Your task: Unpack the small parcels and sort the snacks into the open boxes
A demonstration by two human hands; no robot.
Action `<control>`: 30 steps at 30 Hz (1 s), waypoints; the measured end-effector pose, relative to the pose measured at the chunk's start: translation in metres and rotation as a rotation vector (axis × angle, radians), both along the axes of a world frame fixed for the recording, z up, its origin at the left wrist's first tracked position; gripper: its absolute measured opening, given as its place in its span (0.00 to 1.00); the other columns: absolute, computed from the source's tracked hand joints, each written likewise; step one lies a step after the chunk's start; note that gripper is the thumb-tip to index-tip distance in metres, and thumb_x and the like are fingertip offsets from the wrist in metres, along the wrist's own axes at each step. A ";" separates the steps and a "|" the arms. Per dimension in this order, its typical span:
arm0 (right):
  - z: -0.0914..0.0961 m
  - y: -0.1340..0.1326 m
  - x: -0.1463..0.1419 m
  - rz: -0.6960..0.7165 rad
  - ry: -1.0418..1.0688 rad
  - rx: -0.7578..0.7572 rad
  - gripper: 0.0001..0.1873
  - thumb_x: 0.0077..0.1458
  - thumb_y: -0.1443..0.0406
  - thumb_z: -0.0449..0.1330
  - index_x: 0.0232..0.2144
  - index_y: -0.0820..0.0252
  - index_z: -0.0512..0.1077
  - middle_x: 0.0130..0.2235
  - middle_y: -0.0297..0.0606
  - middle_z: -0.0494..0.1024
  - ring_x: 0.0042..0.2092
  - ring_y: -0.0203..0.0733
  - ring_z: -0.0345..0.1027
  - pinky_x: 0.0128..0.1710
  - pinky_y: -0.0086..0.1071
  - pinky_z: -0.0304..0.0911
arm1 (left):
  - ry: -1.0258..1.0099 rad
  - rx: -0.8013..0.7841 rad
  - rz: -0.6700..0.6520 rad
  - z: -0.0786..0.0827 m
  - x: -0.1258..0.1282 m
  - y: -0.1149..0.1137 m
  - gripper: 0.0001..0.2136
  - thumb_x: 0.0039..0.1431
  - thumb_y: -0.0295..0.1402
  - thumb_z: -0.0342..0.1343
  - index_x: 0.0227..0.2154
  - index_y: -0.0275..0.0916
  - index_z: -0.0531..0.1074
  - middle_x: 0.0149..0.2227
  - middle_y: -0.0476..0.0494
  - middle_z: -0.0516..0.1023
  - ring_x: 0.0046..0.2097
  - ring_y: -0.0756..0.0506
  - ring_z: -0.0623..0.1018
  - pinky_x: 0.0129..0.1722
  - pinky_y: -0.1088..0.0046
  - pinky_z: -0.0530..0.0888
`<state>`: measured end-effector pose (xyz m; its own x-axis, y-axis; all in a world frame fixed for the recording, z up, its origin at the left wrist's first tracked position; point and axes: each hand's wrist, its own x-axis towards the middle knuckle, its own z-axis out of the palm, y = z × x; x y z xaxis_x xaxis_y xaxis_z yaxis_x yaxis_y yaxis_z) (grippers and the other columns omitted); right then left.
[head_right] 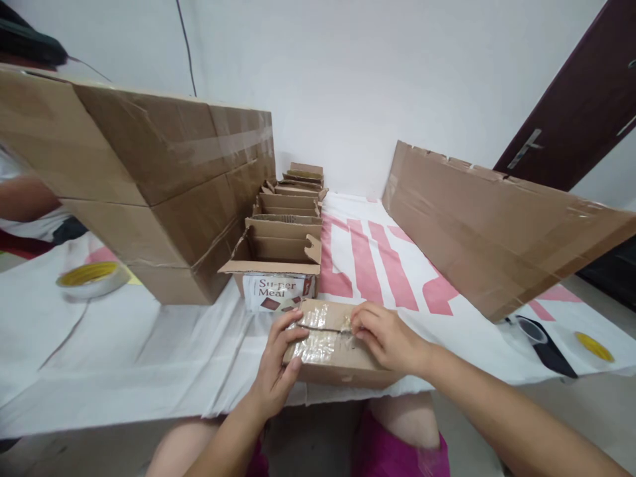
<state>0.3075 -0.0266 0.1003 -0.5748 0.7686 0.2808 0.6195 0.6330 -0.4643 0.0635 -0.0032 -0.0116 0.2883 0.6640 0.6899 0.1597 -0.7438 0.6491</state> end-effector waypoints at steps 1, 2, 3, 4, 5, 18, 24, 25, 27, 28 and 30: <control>-0.003 -0.002 -0.004 0.004 -0.004 0.045 0.07 0.63 0.70 0.47 0.35 0.58 0.65 0.41 0.43 0.71 0.42 0.41 0.65 0.43 0.36 0.64 | 0.000 -0.001 0.000 0.000 0.000 0.000 0.12 0.63 0.33 0.45 0.48 0.41 0.62 0.59 0.35 0.57 0.62 0.36 0.60 0.60 0.49 0.60; -0.006 -0.004 -0.007 0.006 -0.007 0.081 0.07 0.63 0.70 0.47 0.35 0.58 0.64 0.40 0.43 0.71 0.42 0.41 0.65 0.42 0.36 0.64 | 0.003 -0.003 0.000 -0.001 0.000 -0.001 0.12 0.63 0.33 0.44 0.49 0.41 0.62 0.59 0.35 0.57 0.62 0.37 0.59 0.60 0.49 0.60; -0.008 -0.005 -0.009 0.005 -0.006 0.106 0.07 0.63 0.70 0.47 0.35 0.58 0.64 0.40 0.43 0.71 0.42 0.41 0.64 0.42 0.36 0.63 | 0.007 -0.005 0.000 0.000 0.000 -0.001 0.12 0.63 0.33 0.44 0.49 0.41 0.62 0.60 0.35 0.56 0.62 0.37 0.59 0.60 0.50 0.60; -0.010 -0.006 -0.010 0.006 -0.001 0.114 0.07 0.63 0.70 0.47 0.35 0.58 0.64 0.40 0.43 0.71 0.41 0.41 0.64 0.41 0.36 0.63 | 0.011 -0.008 0.000 0.000 -0.001 -0.002 0.12 0.63 0.33 0.45 0.49 0.41 0.62 0.60 0.35 0.56 0.62 0.37 0.59 0.60 0.50 0.60; -0.012 -0.006 -0.011 0.010 0.012 0.115 0.07 0.63 0.70 0.47 0.35 0.57 0.63 0.39 0.42 0.71 0.41 0.41 0.64 0.41 0.36 0.63 | 0.017 -0.010 0.000 0.001 -0.001 -0.002 0.12 0.63 0.33 0.45 0.49 0.41 0.63 0.60 0.35 0.56 0.62 0.37 0.59 0.60 0.50 0.60; -0.015 -0.007 -0.008 -0.033 0.064 0.119 0.11 0.67 0.61 0.44 0.34 0.58 0.63 0.32 0.38 0.70 0.35 0.41 0.62 0.36 0.35 0.60 | 0.061 0.024 0.029 0.006 0.000 -0.004 0.12 0.61 0.32 0.45 0.47 0.42 0.63 0.57 0.37 0.59 0.59 0.38 0.61 0.57 0.53 0.61; -0.016 -0.006 -0.008 -0.006 0.059 0.144 0.14 0.67 0.60 0.43 0.32 0.57 0.62 0.30 0.37 0.68 0.34 0.40 0.61 0.35 0.34 0.59 | 0.071 0.024 0.035 0.006 -0.001 -0.005 0.12 0.61 0.32 0.45 0.47 0.42 0.63 0.57 0.37 0.59 0.59 0.38 0.62 0.57 0.53 0.62; -0.016 -0.006 -0.007 -0.002 0.061 0.147 0.14 0.67 0.60 0.43 0.32 0.57 0.62 0.31 0.37 0.68 0.34 0.40 0.61 0.35 0.34 0.59 | 0.072 0.024 0.037 0.005 -0.001 -0.005 0.12 0.61 0.33 0.45 0.47 0.42 0.63 0.57 0.37 0.59 0.59 0.37 0.61 0.57 0.52 0.62; -0.015 -0.008 -0.007 0.012 0.054 0.144 0.13 0.67 0.60 0.43 0.33 0.58 0.62 0.31 0.37 0.69 0.34 0.40 0.61 0.35 0.34 0.59 | 0.072 0.023 0.039 0.005 0.000 -0.004 0.12 0.61 0.33 0.45 0.47 0.42 0.63 0.57 0.37 0.59 0.59 0.37 0.62 0.57 0.52 0.62; -0.014 -0.009 -0.006 0.023 0.046 0.140 0.13 0.67 0.61 0.43 0.33 0.58 0.62 0.31 0.37 0.69 0.34 0.40 0.61 0.35 0.34 0.59 | 0.073 0.020 0.040 0.005 0.000 -0.004 0.12 0.61 0.33 0.45 0.47 0.42 0.63 0.57 0.37 0.59 0.59 0.37 0.62 0.57 0.52 0.62; -0.012 -0.011 -0.006 0.052 0.036 0.134 0.11 0.66 0.61 0.44 0.34 0.58 0.62 0.31 0.38 0.69 0.34 0.40 0.61 0.35 0.34 0.59 | 0.071 0.017 0.041 0.005 0.000 -0.004 0.12 0.61 0.33 0.45 0.47 0.42 0.63 0.57 0.37 0.59 0.59 0.37 0.62 0.57 0.52 0.62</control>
